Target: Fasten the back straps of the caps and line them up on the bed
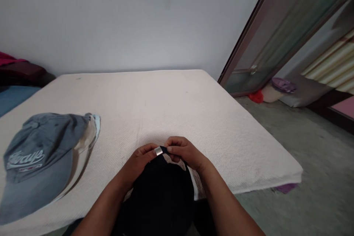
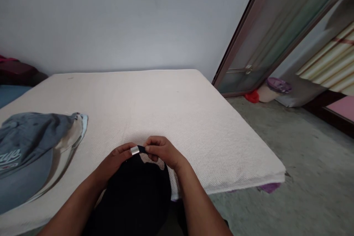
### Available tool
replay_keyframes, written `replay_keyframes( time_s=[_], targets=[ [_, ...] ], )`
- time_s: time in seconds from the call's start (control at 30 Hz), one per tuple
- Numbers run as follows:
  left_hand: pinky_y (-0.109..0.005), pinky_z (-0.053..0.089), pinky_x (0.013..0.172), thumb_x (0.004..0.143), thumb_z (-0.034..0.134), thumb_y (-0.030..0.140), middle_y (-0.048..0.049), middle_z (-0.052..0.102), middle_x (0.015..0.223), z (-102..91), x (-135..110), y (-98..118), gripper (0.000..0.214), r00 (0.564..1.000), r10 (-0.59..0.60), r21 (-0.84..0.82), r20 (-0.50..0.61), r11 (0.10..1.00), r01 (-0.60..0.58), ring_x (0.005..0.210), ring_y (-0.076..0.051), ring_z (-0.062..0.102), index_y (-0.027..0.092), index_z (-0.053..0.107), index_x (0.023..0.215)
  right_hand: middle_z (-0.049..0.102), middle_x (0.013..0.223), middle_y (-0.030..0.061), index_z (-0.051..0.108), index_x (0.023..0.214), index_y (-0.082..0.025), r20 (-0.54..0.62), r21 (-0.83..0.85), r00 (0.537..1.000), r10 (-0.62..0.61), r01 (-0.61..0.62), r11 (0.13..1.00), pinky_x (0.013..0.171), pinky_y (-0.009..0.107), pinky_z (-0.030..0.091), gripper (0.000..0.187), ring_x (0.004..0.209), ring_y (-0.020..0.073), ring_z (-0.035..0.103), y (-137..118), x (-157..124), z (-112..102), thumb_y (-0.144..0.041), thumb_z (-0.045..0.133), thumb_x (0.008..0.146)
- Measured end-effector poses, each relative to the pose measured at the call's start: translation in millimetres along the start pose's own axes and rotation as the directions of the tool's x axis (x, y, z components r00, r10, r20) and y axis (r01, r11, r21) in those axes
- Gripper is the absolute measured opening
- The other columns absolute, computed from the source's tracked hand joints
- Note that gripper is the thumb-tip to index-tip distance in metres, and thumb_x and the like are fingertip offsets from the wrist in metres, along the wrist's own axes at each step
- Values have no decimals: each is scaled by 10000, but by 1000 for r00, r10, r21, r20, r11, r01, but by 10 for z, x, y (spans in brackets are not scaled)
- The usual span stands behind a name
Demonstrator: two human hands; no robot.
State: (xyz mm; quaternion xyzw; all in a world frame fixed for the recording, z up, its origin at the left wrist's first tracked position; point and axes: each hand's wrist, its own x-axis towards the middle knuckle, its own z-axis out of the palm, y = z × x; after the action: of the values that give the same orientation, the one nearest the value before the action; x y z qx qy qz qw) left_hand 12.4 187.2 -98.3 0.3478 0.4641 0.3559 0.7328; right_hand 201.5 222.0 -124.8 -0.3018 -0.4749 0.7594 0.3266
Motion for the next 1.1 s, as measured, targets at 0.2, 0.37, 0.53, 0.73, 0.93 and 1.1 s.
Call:
replay_keyframes(
  time_s=[0.2,0.37,0.53,0.73,0.93,1.1],
  targets=[
    [-154,301,442,752,683,344,57,558,540,13,-14,2,175,1000,-13,14,-10,1000,13,448,-45,435,173,647,753,456,504,-64,597,751,-144,30,-25,998,60,-59,998,415,174,236,149,439,46,363,-7,-10,2,-273,672,755],
    [-158,260,422,746,681,355,66,512,505,19,-27,10,200,999,-41,40,21,998,40,426,-42,384,163,627,721,409,465,-85,575,728,-149,71,7,995,68,-69,998,394,179,187,216,406,40,308,-24,-13,15,-330,691,746],
    [-165,278,444,768,660,357,52,541,555,-16,-13,-23,192,996,-69,66,56,996,65,450,-50,409,167,633,774,500,541,-55,575,736,-145,52,40,998,36,-39,998,395,177,196,209,420,34,332,-28,-3,29,-309,705,727],
    [-175,248,440,767,662,379,70,469,528,-69,16,-84,230,995,-72,108,68,992,64,440,-45,363,167,588,714,472,518,-68,601,752,-140,112,46,990,87,-93,995,384,169,205,143,404,31,340,-26,-14,13,-253,686,729],
    [-180,241,444,765,658,389,69,471,542,-74,18,-105,229,994,-79,114,74,991,71,442,-47,359,172,587,740,441,509,-78,578,723,-144,98,90,992,81,-90,992,380,170,181,141,392,24,308,-12,-14,14,-239,683,722],
    [-188,238,446,761,658,379,68,472,527,-25,-18,-50,230,992,-91,122,83,989,80,436,-53,350,171,580,702,410,488,-86,559,701,-152,79,82,994,76,-82,993,383,173,182,150,397,29,286,-22,-7,27,-241,678,723]
  ],
)
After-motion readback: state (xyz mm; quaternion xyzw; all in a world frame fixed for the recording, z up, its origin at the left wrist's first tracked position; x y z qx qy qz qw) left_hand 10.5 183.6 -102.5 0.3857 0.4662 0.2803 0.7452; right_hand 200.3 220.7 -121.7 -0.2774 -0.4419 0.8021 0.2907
